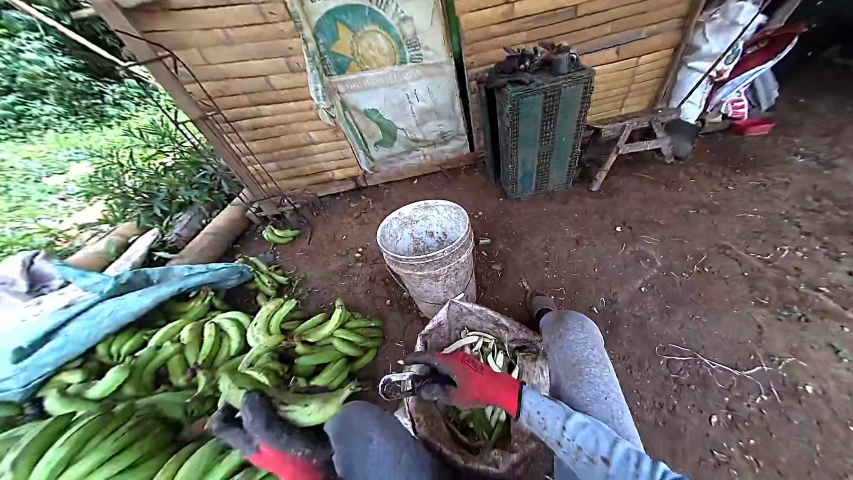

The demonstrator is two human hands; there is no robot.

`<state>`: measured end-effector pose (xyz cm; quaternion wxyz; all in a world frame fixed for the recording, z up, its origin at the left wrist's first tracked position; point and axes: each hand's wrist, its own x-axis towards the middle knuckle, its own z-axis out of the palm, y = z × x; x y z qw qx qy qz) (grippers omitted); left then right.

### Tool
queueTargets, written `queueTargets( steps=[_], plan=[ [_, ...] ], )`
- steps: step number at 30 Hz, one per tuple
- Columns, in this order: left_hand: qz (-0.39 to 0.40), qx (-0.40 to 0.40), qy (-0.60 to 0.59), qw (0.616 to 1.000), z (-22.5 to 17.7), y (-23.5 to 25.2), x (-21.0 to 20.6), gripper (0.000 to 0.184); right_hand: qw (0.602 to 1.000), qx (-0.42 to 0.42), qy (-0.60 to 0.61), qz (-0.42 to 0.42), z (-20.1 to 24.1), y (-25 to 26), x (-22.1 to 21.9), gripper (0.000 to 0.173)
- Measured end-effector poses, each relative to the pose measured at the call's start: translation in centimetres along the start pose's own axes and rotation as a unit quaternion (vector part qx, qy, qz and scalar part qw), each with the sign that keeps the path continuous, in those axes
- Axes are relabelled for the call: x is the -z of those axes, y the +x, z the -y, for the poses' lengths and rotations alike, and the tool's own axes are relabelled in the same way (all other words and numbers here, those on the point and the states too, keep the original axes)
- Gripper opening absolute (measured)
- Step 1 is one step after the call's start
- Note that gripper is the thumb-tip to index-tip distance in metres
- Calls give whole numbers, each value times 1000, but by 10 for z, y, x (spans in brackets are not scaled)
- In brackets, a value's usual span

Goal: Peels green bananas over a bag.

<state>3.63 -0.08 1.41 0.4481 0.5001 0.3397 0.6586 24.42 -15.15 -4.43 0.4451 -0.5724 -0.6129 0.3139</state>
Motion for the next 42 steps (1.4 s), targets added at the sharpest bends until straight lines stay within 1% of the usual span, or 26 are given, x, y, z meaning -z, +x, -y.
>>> queueTargets(
  steps=[1,2,3,5,8,12,14,16,18,19,21,22,23,24,25,26,27,28,29,30,32,34,36,38,39,42],
  plan=[
    [26,31,-4,999,-3,-5,-37,47,1000,4,15,1,2,0,-4,66],
    [54,76,-23,995,-1,-12,-67,42,1000,6,26,-14,3,0,-7,67],
    [85,128,-46,987,8,-19,-87,38,999,-1,33,-37,2,-2,-8,61],
    [138,208,-63,966,36,-31,-108,44,996,-35,38,-68,-8,-5,-4,45],
    [159,274,-61,947,73,-42,-112,41,993,-70,65,-70,-23,-12,0,40],
    [141,371,-98,913,92,-50,-107,20,990,-96,100,-32,-30,-14,3,42],
    [138,395,-112,901,94,-50,-104,19,989,-105,102,-17,-30,-12,2,43],
    [137,388,-106,905,96,-51,-102,21,989,-108,100,-22,-27,-11,2,42],
    [125,353,-101,922,98,-53,-100,21,983,-119,132,-35,-26,-12,0,38],
    [115,324,-96,934,97,-55,-100,25,974,-129,180,-56,-26,-12,-4,33],
    [127,242,-52,961,93,-59,-99,46,936,-162,298,-95,-32,-11,-12,25],
    [162,170,7,972,92,-63,-97,52,913,-193,344,-109,-37,-11,-18,26],
    [228,64,99,966,92,-69,-92,52,891,-229,372,-124,-42,-12,-28,27],
    [293,-69,196,933,92,-74,-89,48,874,-272,379,-139,-49,-14,-39,26],
    [328,-171,252,894,92,-78,-91,44,863,-317,364,-146,-59,-17,-50,27],
    [342,-186,266,882,88,-81,-95,43,865,-356,333,-119,-74,-22,-61,29],
    [337,-131,249,899,85,-82,-96,44,872,-386,293,-67,-86,-28,-68,35],
    [315,-42,205,926,85,-79,-96,46,878,-408,250,-20,-92,-31,-72,39],
    [286,52,146,946,87,-71,-94,47,883,-418,214,-5,-92,-29,-70,43],
    [251,130,82,956,92,-62,-92,42,890,-416,186,-22,-87,-23,-62,44],
    [199,252,-25,947,97,-44,-86,42,927,-337,140,-87,-63,-8,-27,40],
    [192,296,-84,932,91,-37,-82,46,969,-213,89,-93,-35,0,9,34],
    [218,300,-114,922,89,-41,-80,44,992,-125,-20,-19,-13,2,31,38],
    [245,308,-122,911,91,-49,-82,42,983,-102,-143,56,-3,6,40,40],
    [261,317,-118,904,92,-54,-81,42,977,-103,-176,55,-8,8,41,40],
    [300,333,-50,893,106,-67,-77,49,960,-155,-229,-54,-32,25,52,39]
  ],
)
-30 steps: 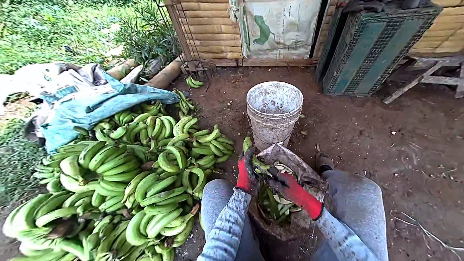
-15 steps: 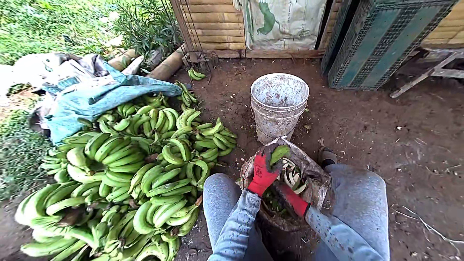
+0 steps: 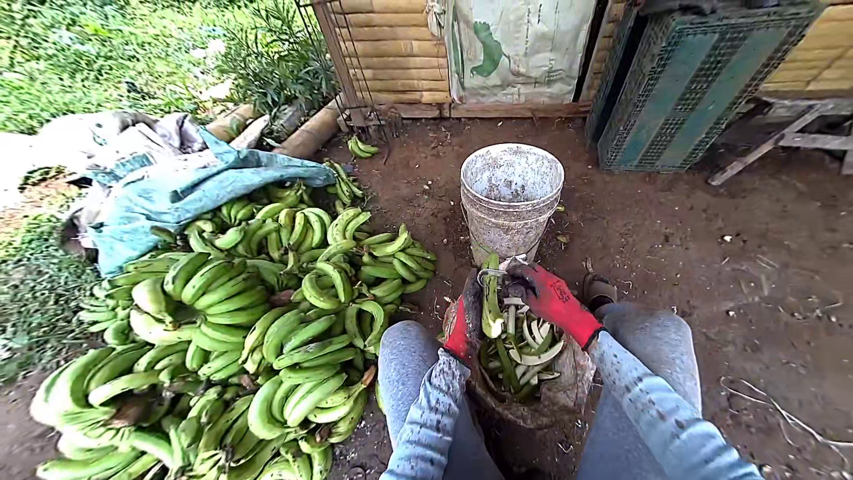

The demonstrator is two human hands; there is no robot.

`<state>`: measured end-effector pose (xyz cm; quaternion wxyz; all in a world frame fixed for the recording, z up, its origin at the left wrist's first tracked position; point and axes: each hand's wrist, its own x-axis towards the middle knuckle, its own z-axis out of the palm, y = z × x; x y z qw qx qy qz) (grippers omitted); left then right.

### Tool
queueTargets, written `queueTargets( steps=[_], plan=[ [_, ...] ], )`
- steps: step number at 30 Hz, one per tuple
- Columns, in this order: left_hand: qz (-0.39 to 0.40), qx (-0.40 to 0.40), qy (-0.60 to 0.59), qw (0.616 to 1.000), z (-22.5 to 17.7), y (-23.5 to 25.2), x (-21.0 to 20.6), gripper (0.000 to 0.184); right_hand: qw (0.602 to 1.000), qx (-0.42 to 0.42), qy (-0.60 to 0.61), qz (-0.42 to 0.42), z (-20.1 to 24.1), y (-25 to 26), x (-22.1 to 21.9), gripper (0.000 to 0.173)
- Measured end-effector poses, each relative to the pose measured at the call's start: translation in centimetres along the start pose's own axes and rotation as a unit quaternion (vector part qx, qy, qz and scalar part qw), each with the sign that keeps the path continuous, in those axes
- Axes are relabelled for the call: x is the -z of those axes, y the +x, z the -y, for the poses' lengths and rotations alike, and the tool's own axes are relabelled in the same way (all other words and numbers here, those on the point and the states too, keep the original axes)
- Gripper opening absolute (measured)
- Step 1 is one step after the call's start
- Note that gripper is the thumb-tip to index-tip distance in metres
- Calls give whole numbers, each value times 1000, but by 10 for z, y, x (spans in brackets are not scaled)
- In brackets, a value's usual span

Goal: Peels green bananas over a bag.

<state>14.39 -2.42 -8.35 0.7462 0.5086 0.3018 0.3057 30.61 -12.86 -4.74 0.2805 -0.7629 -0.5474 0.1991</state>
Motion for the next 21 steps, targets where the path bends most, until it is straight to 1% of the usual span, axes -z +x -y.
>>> queueTargets(
  steps=[1,2,3,4,5,6,7,9,10,11,12,13,14,15,16,17,18,19,21],
  plan=[
    [-8,13,45,999,6,1,1,51,999,-27,-5,-41,-6,11,0,39],
    [-7,19,92,996,6,-1,2,51,996,-52,2,-72,-11,20,0,37],
    [-5,23,111,994,2,-2,0,48,992,-72,17,-99,-16,24,-1,37],
    [-19,20,105,994,-2,-2,-3,45,989,-76,44,-123,-17,23,0,36],
    [-44,14,78,996,-7,1,-7,41,987,-63,71,-128,-14,17,1,36],
    [-62,6,48,997,-13,3,-7,39,990,-38,89,-106,-6,8,-1,36],
    [-76,-7,27,997,-19,6,-4,40,993,-5,94,-65,2,-5,-5,38],
    [-88,-36,-22,995,-22,12,4,42,997,59,48,4,17,-26,-17,40],
    [-86,-45,-54,994,-21,14,4,42,998,65,14,19,22,-29,-19,40],
    [-72,-43,-79,993,-20,13,3,41,999,46,-11,24,23,-26,-17,40],
    [-43,-29,-79,996,-18,8,2,39,999,19,-29,11,19,-18,-15,41],
    [-4,-5,-44,999,-17,2,3,38,999,-8,-35,-16,12,-7,-12,40],
    [35,21,18,999,-18,-2,5,36,997,-33,-35,-52,3,5,-7,39],
    [49,37,98,993,-21,-5,6,37,994,-59,-31,-87,-4,15,-1,37],
    [40,43,141,988,-21,-6,6,38,990,-82,-16,-114,-9,20,5,36],
    [8,38,121,992,-17,-3,6,38,987,-91,5,-132,-10,20,9,35],
    [-30,30,67,997,-13,2,7,40,987,-80,26,-137,-6,14,9,34],
    [-68,16,22,997,-12,8,9,42,990,-61,40,-118,2,4,5,35],
    [-141,-17,-22,990,-17,16,7,42,997,-2,37,-64,19,-21,-12,39]
  ],
)
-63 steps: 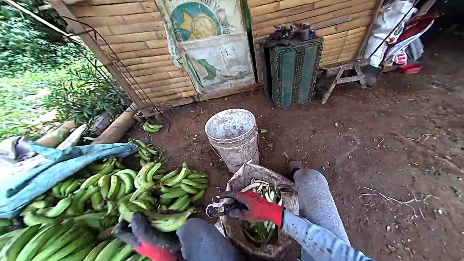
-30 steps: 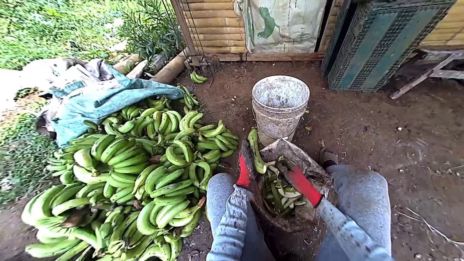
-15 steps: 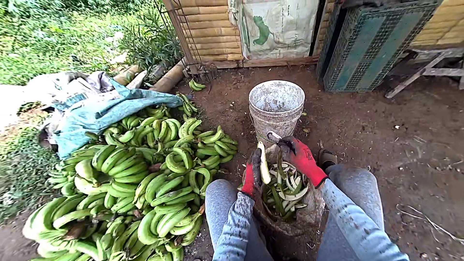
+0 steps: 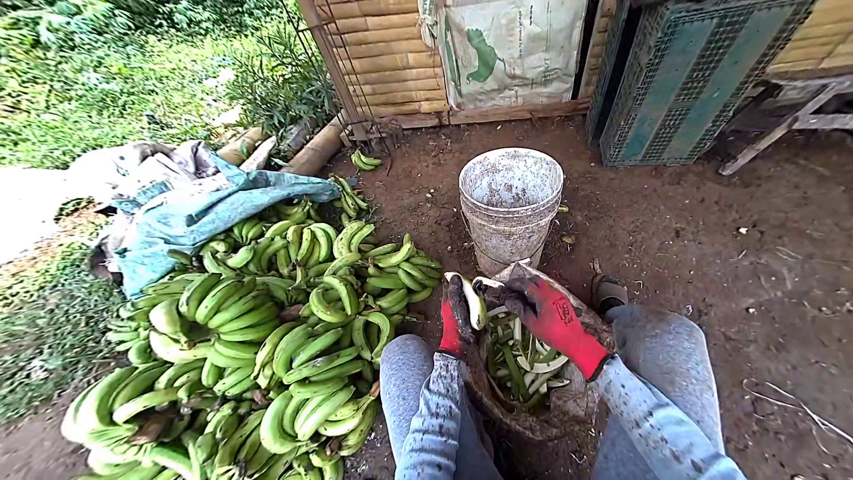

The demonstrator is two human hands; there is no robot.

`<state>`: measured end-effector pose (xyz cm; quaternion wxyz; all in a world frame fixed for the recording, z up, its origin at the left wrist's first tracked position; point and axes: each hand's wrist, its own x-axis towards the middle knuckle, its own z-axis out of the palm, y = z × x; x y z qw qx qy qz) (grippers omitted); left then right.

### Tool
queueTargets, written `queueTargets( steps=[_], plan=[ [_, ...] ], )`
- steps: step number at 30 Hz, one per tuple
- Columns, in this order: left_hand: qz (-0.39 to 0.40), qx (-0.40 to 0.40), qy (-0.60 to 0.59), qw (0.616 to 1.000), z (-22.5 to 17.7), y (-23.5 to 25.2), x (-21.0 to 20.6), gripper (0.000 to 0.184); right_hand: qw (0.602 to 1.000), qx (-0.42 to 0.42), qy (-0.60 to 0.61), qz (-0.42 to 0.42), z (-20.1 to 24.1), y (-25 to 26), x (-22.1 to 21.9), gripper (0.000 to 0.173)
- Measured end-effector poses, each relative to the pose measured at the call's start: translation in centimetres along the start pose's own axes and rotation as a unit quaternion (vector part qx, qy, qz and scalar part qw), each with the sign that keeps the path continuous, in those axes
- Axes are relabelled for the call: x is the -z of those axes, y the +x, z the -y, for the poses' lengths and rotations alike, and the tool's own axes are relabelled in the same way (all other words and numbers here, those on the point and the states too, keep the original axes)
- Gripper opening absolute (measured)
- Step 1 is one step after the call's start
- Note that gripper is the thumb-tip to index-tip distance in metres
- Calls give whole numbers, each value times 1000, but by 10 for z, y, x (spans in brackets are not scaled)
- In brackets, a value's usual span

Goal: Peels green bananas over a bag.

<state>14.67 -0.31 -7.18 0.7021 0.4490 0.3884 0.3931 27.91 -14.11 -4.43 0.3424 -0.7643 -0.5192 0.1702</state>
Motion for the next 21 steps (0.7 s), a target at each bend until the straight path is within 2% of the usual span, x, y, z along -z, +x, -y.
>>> queueTargets(
  steps=[2,6,9,12,15,16,17,19,21],
  plan=[
    [-49,-19,-33,998,-6,0,-6,40,998,35,-38,40,13,-18,-13,40],
    [-61,-41,-46,996,-1,-5,-11,41,990,-24,-104,94,23,-8,-13,43],
    [-56,-81,90,991,0,-19,-20,40,990,-56,-88,93,9,14,-15,44],
    [47,-63,250,965,6,-26,-11,39,994,-76,-39,72,-12,33,-19,41],
    [171,-36,390,904,9,-27,-8,45,988,-140,-45,45,-31,47,-12,38],
    [166,-31,382,908,11,-26,-8,44,987,-152,-41,27,-34,47,-9,37],
    [133,-18,330,934,10,-24,-9,42,990,-142,-24,8,-33,42,-6,36],
    [52,13,107,993,7,-14,-11,44,998,-53,26,-15,-23,23,-10,36],
    [35,64,-119,990,-1,-4,-7,51,997,71,30,-14,-15,0,-17,38]
  ],
)
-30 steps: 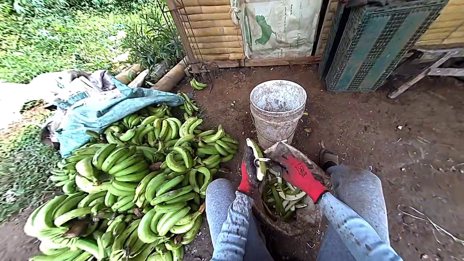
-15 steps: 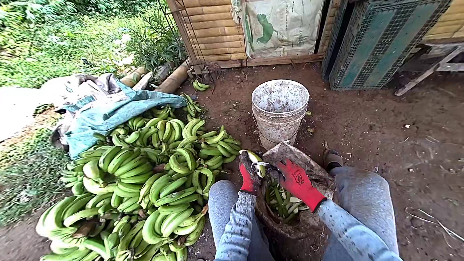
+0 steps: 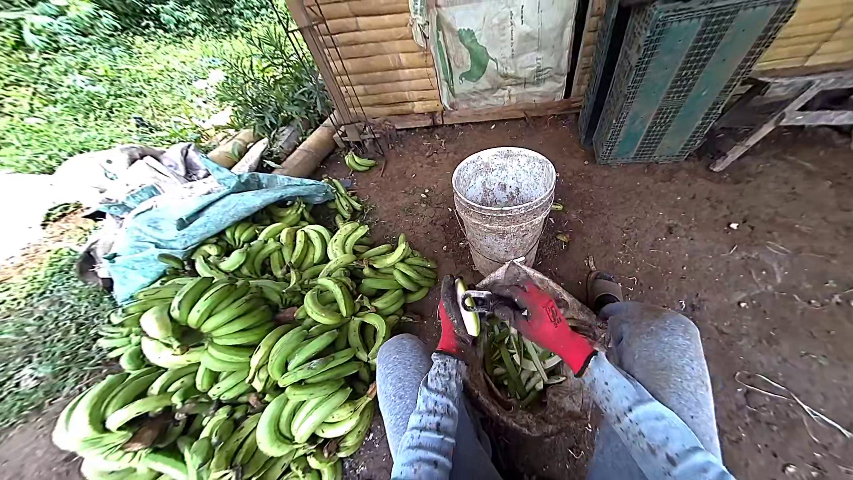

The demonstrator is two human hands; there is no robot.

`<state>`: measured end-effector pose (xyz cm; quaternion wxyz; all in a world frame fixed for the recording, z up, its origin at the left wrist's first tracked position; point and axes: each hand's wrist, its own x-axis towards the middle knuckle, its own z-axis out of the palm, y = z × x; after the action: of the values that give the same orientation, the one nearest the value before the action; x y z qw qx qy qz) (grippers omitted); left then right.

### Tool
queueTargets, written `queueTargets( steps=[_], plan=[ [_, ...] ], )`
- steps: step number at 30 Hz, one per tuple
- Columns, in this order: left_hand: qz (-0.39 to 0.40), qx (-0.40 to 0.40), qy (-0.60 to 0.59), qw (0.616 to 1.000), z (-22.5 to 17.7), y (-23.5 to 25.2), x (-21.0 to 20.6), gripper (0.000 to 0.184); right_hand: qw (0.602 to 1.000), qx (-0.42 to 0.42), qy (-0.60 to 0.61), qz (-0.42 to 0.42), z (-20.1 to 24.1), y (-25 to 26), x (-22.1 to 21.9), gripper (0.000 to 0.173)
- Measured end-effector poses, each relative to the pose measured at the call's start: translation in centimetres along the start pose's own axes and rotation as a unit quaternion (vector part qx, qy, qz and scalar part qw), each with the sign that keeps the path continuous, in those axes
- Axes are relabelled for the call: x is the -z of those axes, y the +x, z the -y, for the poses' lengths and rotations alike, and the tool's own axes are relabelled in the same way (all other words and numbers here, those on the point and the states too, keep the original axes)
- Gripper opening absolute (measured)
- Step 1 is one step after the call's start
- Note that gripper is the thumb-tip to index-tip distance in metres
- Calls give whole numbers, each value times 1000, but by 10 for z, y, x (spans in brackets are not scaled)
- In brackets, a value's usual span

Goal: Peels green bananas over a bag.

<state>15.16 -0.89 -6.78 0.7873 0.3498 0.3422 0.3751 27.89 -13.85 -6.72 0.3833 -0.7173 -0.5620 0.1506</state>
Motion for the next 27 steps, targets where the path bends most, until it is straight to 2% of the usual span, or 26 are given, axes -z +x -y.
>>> queueTargets(
  steps=[2,3,5,8,10,12,14,15,16,18,19,22,24,27],
  plan=[
    [-24,25,-117,993,-8,0,0,54,996,75,-39,15,10,-11,-4,37],
    [-35,20,-126,991,-8,-2,0,53,995,80,-61,23,14,-12,-4,36],
    [-48,-12,-92,995,-1,-6,-1,47,994,38,-90,48,21,-8,-3,37],
    [-44,-113,85,989,10,-15,-4,34,994,-37,-71,73,21,11,-4,40],
    [-49,-144,240,959,13,-16,-1,37,992,-78,-37,87,11,20,-10,41],
    [-34,-122,364,923,15,-23,-3,35,987,-142,-20,73,-1,24,-17,40],
    [-6,-64,437,897,17,-29,-9,39,976,-206,-36,56,-14,30,-15,39],
    [-10,-52,427,903,20,-26,-9,38,974,-219,-32,41,-20,31,-13,39],
    [-22,-50,379,924,21,-20,-5,35,977,-212,-11,22,-23,30,-11,38],
    [-6,-11,173,985,13,-7,0,35,990,-132,46,24,-20,20,1,37],
    [25,21,60,998,6,-4,3,38,994,-70,67,50,-18,13,8,35],
    [100,99,-156,978,-4,4,9,47,985,89,52,142,-3,-1,20,35],
    [126,73,-148,978,-1,1,7,47,986,99,-2,137,3,-3,18,36],
    [138,2,-40,990,3,-11,4,41,994,4,-64,91,10,2,11,40]
  ],
)
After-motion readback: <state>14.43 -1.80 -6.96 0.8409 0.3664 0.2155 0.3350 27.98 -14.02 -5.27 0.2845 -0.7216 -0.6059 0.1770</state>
